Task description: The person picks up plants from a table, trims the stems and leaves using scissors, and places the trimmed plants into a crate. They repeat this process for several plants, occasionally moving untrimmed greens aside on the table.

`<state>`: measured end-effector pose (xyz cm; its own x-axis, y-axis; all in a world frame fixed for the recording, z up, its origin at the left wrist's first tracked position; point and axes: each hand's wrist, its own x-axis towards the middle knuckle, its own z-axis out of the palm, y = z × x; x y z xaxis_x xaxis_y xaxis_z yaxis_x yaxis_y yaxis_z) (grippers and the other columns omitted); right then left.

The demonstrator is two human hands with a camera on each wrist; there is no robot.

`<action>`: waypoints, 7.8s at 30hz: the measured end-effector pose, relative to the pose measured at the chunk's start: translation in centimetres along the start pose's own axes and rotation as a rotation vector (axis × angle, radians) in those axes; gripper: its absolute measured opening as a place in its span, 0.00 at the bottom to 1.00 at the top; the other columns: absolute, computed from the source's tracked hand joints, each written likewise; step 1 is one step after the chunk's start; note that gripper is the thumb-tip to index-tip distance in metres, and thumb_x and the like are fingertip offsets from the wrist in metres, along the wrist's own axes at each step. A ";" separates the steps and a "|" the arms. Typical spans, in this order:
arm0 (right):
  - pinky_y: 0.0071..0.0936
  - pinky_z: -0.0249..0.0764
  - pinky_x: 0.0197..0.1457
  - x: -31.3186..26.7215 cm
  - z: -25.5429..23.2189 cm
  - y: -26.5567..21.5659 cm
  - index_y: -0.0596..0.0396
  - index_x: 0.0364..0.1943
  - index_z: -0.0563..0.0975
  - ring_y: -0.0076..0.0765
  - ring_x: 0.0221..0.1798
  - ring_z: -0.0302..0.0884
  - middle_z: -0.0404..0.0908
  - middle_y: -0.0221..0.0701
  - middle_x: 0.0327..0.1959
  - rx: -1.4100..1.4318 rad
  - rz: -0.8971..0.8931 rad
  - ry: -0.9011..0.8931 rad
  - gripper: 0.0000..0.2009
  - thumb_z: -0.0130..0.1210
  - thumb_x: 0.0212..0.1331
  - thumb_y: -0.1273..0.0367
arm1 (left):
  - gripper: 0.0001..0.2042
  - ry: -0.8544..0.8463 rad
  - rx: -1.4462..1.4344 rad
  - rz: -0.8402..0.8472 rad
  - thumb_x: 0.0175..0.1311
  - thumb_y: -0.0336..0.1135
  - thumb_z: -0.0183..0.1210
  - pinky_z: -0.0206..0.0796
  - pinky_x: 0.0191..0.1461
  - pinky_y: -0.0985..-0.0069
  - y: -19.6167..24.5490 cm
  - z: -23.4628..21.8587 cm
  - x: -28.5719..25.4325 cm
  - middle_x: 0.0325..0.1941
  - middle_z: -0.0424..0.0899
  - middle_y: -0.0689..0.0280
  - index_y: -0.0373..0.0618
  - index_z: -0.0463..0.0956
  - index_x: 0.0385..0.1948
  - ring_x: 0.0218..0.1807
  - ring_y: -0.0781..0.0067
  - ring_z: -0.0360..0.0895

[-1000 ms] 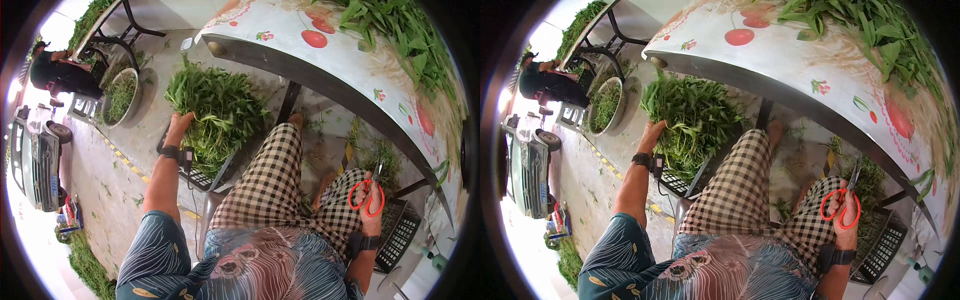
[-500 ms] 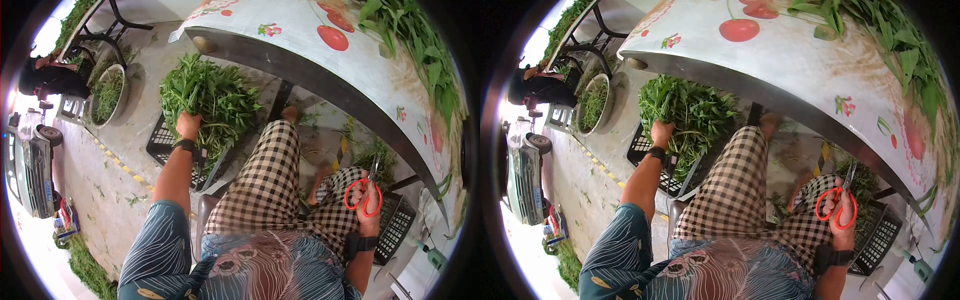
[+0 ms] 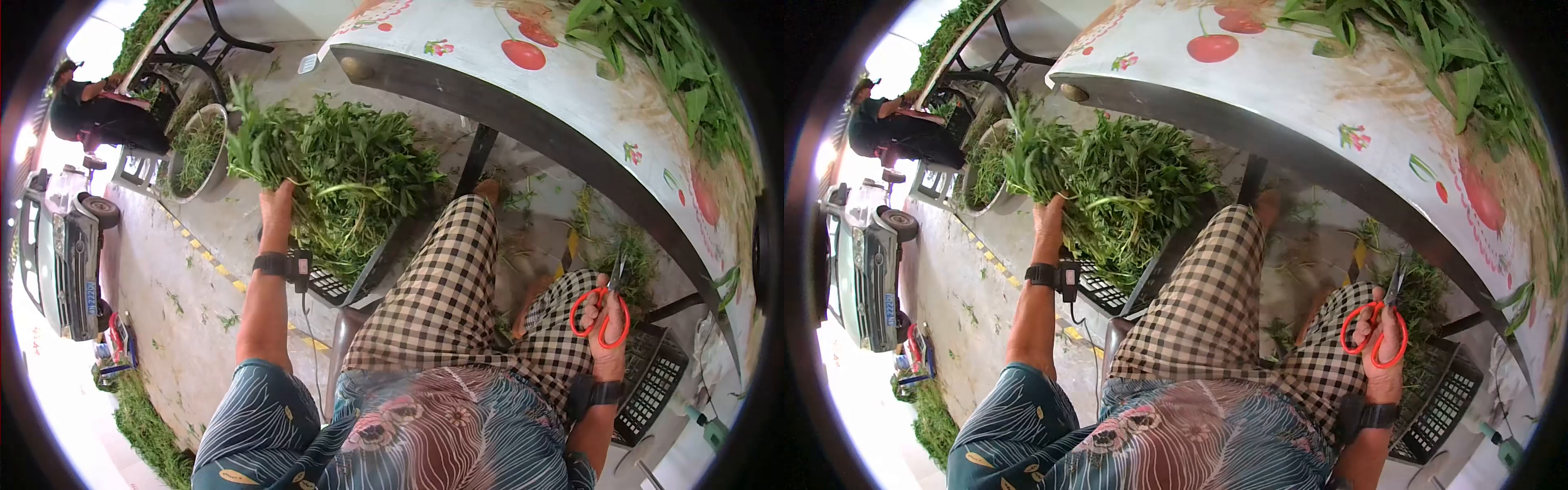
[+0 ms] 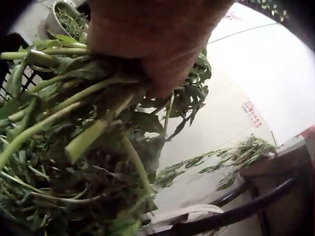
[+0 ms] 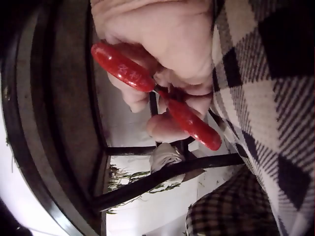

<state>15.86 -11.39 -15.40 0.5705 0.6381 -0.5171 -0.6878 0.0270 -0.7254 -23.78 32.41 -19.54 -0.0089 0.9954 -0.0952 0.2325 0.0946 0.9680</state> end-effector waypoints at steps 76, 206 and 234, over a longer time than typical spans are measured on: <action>0.42 0.70 0.46 -12.0 -27.3 -41.8 0.46 0.53 0.66 0.51 0.46 0.75 0.77 0.41 0.44 -1.550 -0.541 1.603 0.23 0.51 0.52 0.57 | 0.09 -1.139 0.206 1.318 0.52 0.36 0.57 0.64 0.39 0.68 34.8 33.9 -31.0 0.30 0.77 0.62 0.42 0.74 0.30 0.33 0.57 0.73; 0.21 0.69 0.37 -9.9 15.8 -33.0 0.61 0.46 0.65 0.30 0.36 0.75 0.77 0.37 0.35 -0.510 -1.390 -0.248 0.19 0.51 0.45 0.79 | 0.05 -0.899 -0.234 0.937 0.58 0.27 0.52 0.68 0.33 0.79 32.0 26.2 -24.4 0.26 0.79 0.64 0.36 0.75 0.28 0.28 0.76 0.76; 0.33 0.68 0.53 -12.7 4.8 -7.2 0.57 0.54 0.63 0.39 0.49 0.72 0.75 0.42 0.44 -0.175 -0.584 -0.426 0.37 0.53 0.49 0.42 | 0.11 -1.529 -0.665 -0.351 0.62 0.41 0.54 0.61 0.22 0.82 23.6 19.6 -29.7 0.19 0.73 0.67 0.41 0.72 0.33 0.19 0.78 0.68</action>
<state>11.40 -15.96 -1.42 0.5733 0.8014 0.1705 -0.2237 0.3533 -0.9084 1.07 4.84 1.59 0.9980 0.0443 -0.0449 0.0033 0.6745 0.7383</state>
